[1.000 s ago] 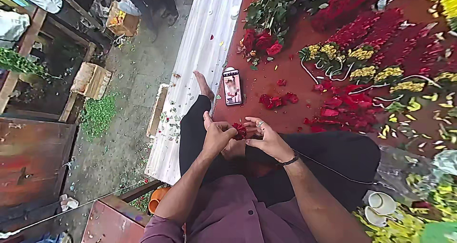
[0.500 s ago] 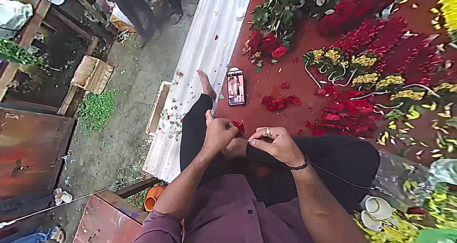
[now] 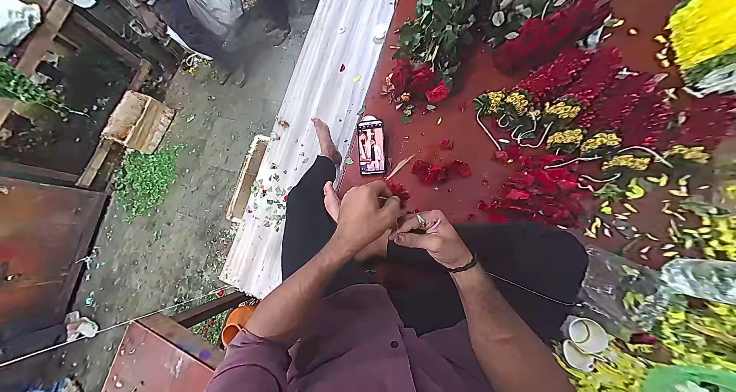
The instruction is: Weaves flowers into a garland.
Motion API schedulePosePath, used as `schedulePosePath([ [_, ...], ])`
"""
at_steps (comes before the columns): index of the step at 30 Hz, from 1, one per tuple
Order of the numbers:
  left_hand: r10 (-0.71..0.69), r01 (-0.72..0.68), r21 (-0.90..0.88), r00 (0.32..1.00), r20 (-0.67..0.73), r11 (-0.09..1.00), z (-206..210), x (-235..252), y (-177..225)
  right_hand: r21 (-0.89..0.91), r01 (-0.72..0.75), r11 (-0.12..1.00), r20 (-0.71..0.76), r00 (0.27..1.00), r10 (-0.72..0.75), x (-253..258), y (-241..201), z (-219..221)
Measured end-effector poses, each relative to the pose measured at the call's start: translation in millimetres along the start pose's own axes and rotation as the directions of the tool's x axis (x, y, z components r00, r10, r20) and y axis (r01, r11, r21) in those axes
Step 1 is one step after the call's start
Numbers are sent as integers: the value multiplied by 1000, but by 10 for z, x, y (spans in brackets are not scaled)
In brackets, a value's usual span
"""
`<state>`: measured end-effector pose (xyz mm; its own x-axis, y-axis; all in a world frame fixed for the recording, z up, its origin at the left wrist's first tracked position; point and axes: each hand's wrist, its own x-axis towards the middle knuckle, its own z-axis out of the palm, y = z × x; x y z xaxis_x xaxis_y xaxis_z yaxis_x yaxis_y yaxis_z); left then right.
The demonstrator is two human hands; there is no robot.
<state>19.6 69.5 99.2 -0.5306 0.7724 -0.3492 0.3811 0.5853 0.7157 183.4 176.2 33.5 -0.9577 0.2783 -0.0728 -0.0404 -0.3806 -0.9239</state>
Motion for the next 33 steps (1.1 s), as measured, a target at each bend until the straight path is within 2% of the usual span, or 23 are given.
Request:
schedulePosePath([
  [3,-133,134,54,991,-27,990,100,-27,-234,-145,13,989,6,1000,-12,30,18,40],
  [9,-251,229,-280,967,-43,932,262,-143,-428,-452,-24,892,-4,1000,25,43,198,366],
  [12,-217,191,-391,976,-21,900,266,-137,-549,-337,-32,941,-65,998,10,56,112,324],
  [17,-51,98,-485,993,109,869,76,-212,-757,-199,-140,970,-338,939,66,30,-34,-134],
  [21,-14,118,-443,973,231,889,-64,-250,-729,-148,-179,973,-327,937,122,31,-42,-199],
  [23,-52,175,-422,956,288,890,-102,-255,-745,-181,-188,965,-294,947,130,33,-41,-172],
  [25,-136,246,-327,936,324,912,-129,-249,-757,-231,-199,953,-234,962,144,27,-33,-135],
  [29,-279,297,-23,916,288,954,-192,-277,-764,-284,-188,940,-118,980,160,30,36,-12],
  [33,-290,277,85,919,268,957,-252,-350,-751,-308,-195,931,-90,980,175,47,28,71],
])
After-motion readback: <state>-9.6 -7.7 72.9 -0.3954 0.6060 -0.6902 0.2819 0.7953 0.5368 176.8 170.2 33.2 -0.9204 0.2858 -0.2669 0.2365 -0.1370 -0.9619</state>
